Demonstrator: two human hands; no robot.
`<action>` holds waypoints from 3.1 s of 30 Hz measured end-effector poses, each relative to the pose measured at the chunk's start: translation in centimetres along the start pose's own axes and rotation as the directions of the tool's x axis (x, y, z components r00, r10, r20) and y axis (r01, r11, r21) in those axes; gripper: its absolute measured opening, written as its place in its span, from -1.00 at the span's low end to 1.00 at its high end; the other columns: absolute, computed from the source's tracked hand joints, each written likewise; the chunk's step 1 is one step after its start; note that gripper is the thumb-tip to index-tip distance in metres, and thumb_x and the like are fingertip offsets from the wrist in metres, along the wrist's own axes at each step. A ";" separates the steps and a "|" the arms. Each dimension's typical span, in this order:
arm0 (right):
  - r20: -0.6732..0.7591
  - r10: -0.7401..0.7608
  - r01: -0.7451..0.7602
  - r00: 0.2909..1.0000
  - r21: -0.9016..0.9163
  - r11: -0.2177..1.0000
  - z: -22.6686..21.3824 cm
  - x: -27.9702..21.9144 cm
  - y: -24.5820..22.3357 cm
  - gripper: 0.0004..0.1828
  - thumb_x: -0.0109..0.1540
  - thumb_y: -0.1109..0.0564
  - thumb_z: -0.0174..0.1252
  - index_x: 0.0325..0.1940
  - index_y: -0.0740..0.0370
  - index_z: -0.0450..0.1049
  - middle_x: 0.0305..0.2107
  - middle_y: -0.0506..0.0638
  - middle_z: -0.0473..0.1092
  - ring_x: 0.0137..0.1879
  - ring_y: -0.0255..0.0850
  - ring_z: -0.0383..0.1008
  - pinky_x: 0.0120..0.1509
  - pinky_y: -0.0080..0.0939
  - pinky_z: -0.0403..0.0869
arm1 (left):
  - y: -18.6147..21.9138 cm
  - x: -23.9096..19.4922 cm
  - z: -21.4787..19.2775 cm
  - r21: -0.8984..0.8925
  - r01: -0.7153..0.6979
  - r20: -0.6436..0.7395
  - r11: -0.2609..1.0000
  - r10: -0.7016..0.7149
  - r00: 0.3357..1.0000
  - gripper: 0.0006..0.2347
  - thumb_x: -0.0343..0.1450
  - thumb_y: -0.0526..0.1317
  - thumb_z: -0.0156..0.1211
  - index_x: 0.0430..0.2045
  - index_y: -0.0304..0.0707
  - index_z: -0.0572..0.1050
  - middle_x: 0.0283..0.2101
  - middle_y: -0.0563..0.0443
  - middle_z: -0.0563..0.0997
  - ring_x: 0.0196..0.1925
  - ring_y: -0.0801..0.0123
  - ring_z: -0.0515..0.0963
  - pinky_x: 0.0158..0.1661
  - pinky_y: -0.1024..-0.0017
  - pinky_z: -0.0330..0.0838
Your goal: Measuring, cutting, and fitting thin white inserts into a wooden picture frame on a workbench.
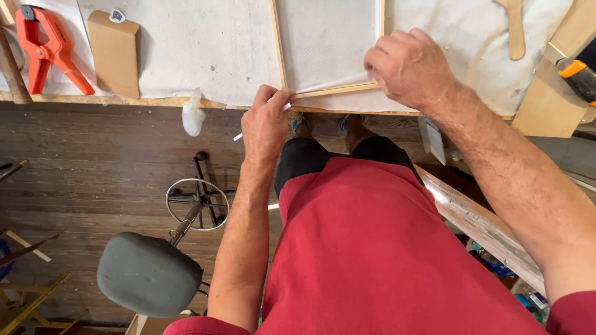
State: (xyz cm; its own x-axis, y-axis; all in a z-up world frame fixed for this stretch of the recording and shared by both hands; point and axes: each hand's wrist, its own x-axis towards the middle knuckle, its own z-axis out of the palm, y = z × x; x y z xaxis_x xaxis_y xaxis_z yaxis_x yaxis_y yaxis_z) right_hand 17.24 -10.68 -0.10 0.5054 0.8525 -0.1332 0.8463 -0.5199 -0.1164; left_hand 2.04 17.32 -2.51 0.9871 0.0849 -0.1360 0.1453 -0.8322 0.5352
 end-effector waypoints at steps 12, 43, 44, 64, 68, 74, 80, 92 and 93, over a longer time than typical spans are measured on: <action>-0.098 0.004 -0.018 0.995 -0.143 0.990 -0.4 0.7 -0.2 -0.81 0.30 -0.12 0.41 -0.28 -0.08 0.60 -0.36 -0.19 0.41 -0.25 -0.29 0.36 -0.19 -0.30 0.33 | 0.8 -0.4 -0.8 -0.084 0.017 -0.052 0.996 -0.021 0.998 -0.76 0.50 -0.31 0.26 0.03 -0.06 0.48 -0.24 0.10 0.49 -0.35 0.24 0.53 -0.52 0.24 0.38; -0.177 0.335 -0.290 0.926 0.239 0.927 -1.3 -5.7 0.1 -0.87 0.58 0.22 0.22 -0.04 0.31 0.56 -0.24 0.09 0.51 -0.17 -0.14 0.49 -0.11 -0.23 0.58 | 2.7 -2.7 -3.5 -0.204 0.195 0.036 0.959 -0.191 0.981 -0.81 0.55 -0.24 0.14 0.02 -0.16 0.39 -0.28 0.11 0.56 -0.36 0.22 0.54 -0.37 0.20 0.39; -0.180 0.317 -0.266 0.931 0.257 0.929 -1.2 -5.0 -0.5 -0.88 0.55 0.21 0.21 -0.06 0.30 0.55 -0.25 0.09 0.50 -0.18 -0.14 0.50 -0.08 -0.23 0.60 | 2.6 -2.6 -3.6 -0.206 0.213 0.052 0.955 -0.207 0.977 -0.81 0.55 -0.24 0.14 0.02 -0.16 0.39 -0.30 0.13 0.53 -0.38 0.22 0.51 -0.37 0.18 0.39; -0.145 0.541 -0.397 0.828 0.529 0.750 -3.1 -7.3 -4.4 -0.70 0.31 0.24 0.44 0.05 0.36 0.52 -0.14 0.20 0.47 -0.07 0.01 0.47 0.09 -0.03 0.47 | 5.2 -3.1 0.7 -0.092 0.143 0.375 0.985 -0.099 0.922 -0.81 0.52 -0.13 0.09 -0.04 -0.12 0.40 -0.15 -0.06 0.66 -0.25 -0.03 0.71 -0.27 -0.03 0.58; -0.257 0.160 0.005 0.953 0.543 0.840 -3.0 -4.5 -10.1 -0.73 0.34 -0.03 0.23 0.02 0.15 0.54 -0.20 0.04 0.47 -0.03 -0.01 0.55 0.09 -0.05 0.55 | 6.7 -2.7 2.2 -0.105 0.060 0.436 0.993 -0.008 0.900 -0.79 0.52 -0.17 0.10 0.00 -0.12 0.37 -0.18 -0.10 0.62 -0.25 -0.16 0.71 -0.25 -0.05 0.60; -0.110 0.252 -0.109 0.961 0.690 0.716 0.3 -5.2 -11.2 -0.89 0.30 0.22 0.18 -0.08 0.15 0.53 -0.24 -0.01 0.44 -0.03 -0.04 0.53 0.10 -0.09 0.54 | 8.2 -2.6 2.1 -0.121 0.007 0.486 0.993 0.053 0.872 -0.81 0.56 -0.06 -0.04 -0.02 -0.04 0.35 -0.23 -0.06 0.62 -0.29 -0.16 0.71 -0.27 -0.09 0.59; 0.015 0.562 -0.307 0.827 0.850 0.428 -1.1 -7.2 -5.4 -0.87 0.31 0.29 0.40 -0.09 0.16 0.62 -0.26 -0.02 0.51 -0.07 -0.19 0.56 0.10 -0.19 0.54 | 5.7 -0.8 -3.2 -0.375 0.156 0.387 0.914 0.002 0.922 -0.77 0.48 -0.12 0.22 -0.03 -0.11 0.59 -0.11 -0.17 0.70 -0.08 -0.15 0.68 -0.06 -0.02 0.55; 0.159 0.661 -0.356 0.734 0.918 0.174 -3.4 -7.6 -5.6 -0.78 0.33 0.37 0.35 0.06 0.29 0.61 -0.29 0.08 0.47 -0.12 -0.28 0.51 0.10 -0.24 0.56 | 3.0 -1.1 -1.7 -0.845 0.276 0.206 0.458 -0.197 0.959 -0.85 0.42 -0.42 0.31 -0.16 -0.32 0.65 -0.29 -0.12 0.76 -0.59 0.44 0.67 -0.44 0.60 0.47; 0.159 0.661 -0.356 0.733 0.918 0.174 -3.4 -7.6 -5.7 -0.78 0.33 0.37 0.35 0.06 0.29 0.61 -0.29 0.08 0.47 -0.12 -0.28 0.51 0.10 -0.24 0.56 | 3.0 -1.2 -1.6 -0.845 0.275 0.206 0.458 -0.196 0.959 -0.85 0.42 -0.42 0.31 -0.16 -0.32 0.65 -0.29 -0.12 0.76 -0.59 0.44 0.67 -0.44 0.60 0.47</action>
State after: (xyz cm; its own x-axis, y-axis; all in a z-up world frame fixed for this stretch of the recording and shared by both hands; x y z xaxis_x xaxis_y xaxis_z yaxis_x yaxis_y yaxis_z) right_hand 9.17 -14.05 4.90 0.9034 0.2726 -0.3311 -0.1877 -0.4429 -0.8767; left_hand 1.44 15.61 0.59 0.9039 0.1312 -0.4072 0.3957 0.1056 0.9123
